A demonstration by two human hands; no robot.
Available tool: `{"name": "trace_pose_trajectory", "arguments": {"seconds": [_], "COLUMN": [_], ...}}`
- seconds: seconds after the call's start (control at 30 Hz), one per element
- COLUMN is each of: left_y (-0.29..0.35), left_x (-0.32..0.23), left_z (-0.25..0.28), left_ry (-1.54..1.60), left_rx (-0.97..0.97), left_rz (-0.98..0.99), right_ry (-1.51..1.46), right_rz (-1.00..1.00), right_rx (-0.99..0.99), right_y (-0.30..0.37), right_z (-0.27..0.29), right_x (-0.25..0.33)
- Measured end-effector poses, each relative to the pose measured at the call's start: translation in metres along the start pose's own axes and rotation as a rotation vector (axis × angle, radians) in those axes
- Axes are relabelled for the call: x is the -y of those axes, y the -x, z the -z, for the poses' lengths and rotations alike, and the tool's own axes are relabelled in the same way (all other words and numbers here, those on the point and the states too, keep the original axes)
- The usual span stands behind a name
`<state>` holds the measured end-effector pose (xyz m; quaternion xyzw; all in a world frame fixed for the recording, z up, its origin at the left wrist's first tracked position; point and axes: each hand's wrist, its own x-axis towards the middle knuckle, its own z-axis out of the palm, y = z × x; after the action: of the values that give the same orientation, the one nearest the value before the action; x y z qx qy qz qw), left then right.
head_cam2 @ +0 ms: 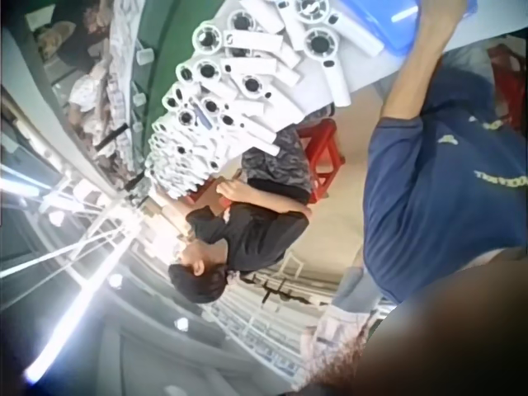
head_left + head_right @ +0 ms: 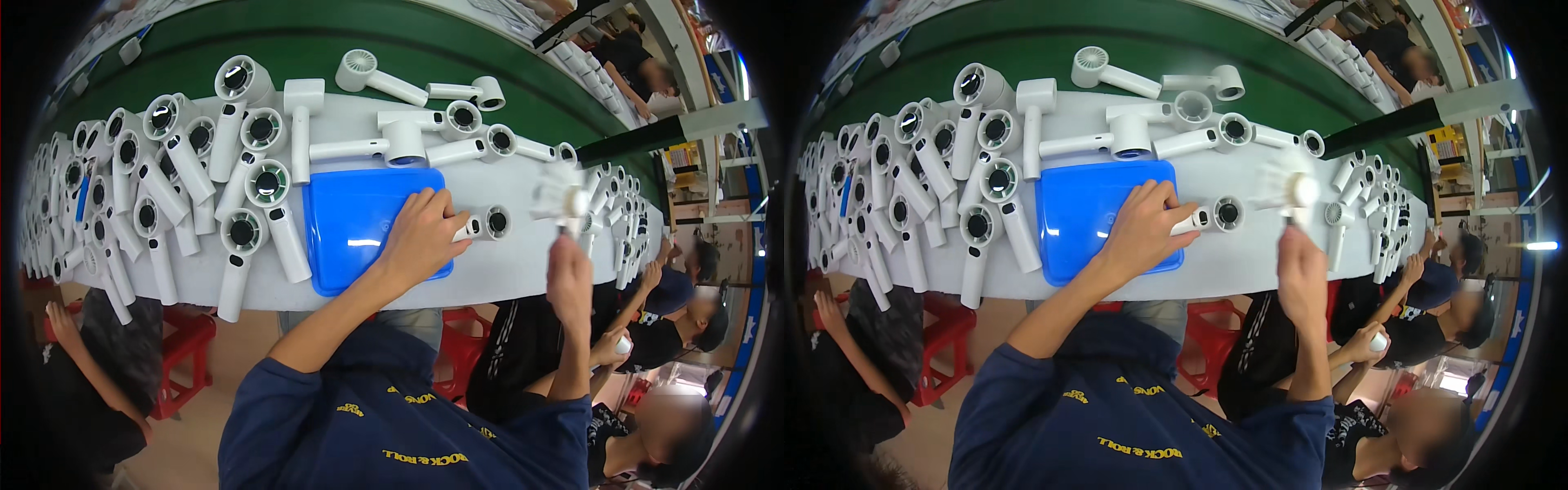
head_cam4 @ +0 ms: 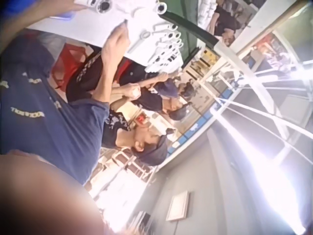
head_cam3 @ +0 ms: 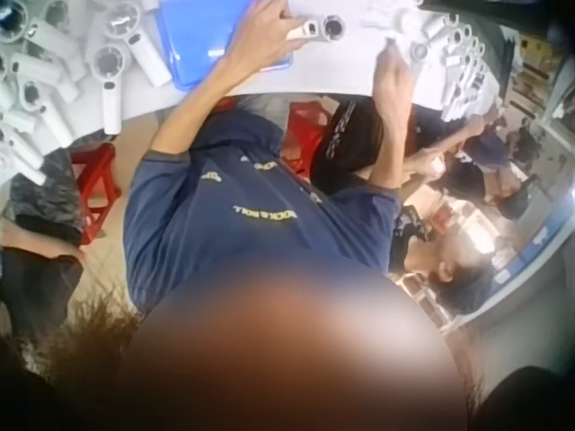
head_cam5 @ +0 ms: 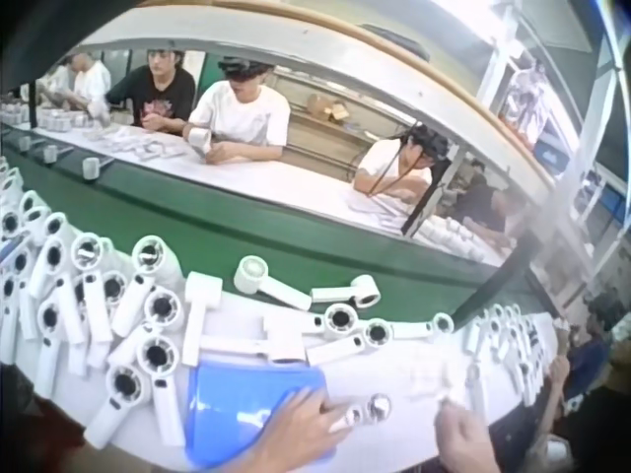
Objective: Cleaning and organizing white plastic electronic component housings on an assembly line.
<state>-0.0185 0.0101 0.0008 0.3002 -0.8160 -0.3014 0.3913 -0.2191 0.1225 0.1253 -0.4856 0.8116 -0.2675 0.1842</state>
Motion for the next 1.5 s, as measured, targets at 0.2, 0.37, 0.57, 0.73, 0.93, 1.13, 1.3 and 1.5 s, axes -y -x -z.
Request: {"name": "trace_pose_trajectory", "arguments": {"seconds": [0.2, 0.37, 0.57, 0.73, 0.93, 1.13, 1.3, 1.5], "left_y": [-0.002, 0.0, -0.002, -0.002, -0.006, -0.003, -0.004, -0.006], "left_x": [0.0, 0.0, -0.002, -0.001, 0.001, -0.002, -0.001, -0.006], "left_z": [-0.001, 0.0, 0.0, 0.0, -0.001, 0.001, 0.001, 0.0], "left_ry": [-0.017, 0.011, 0.007, 0.006, -0.018, 0.014, 0.03, 0.107], "left_rx": [-0.023, -0.011, -0.003, 0.002, -0.016, -0.013, 0.019, -0.06], "left_rz": [-0.015, -0.01, -0.013, -0.008, -0.006, -0.012, 0.01, 0.082], "right_ry": [0.271, -0.211, 0.115, -0.299, -0.016, -0.48, -0.517, -0.82], "right_rz": [0.102, -0.254, -0.035, -0.062, -0.027, -0.106, -0.258, -0.295], "right_rx": [0.151, 0.081, 0.182, -0.03, 0.131, -0.023, 0.05, 0.008], "right_y": [-0.006, 0.0, 0.004, 0.015, 0.02, 0.035, 0.042, 0.031], "right_z": [-0.026, 0.025, -0.027, -0.003, -0.033, -0.042, -0.06, -0.067], "right_x": [-0.034, 0.001, -0.049, -0.025, -0.055, -0.047, -0.05, -0.056]}}
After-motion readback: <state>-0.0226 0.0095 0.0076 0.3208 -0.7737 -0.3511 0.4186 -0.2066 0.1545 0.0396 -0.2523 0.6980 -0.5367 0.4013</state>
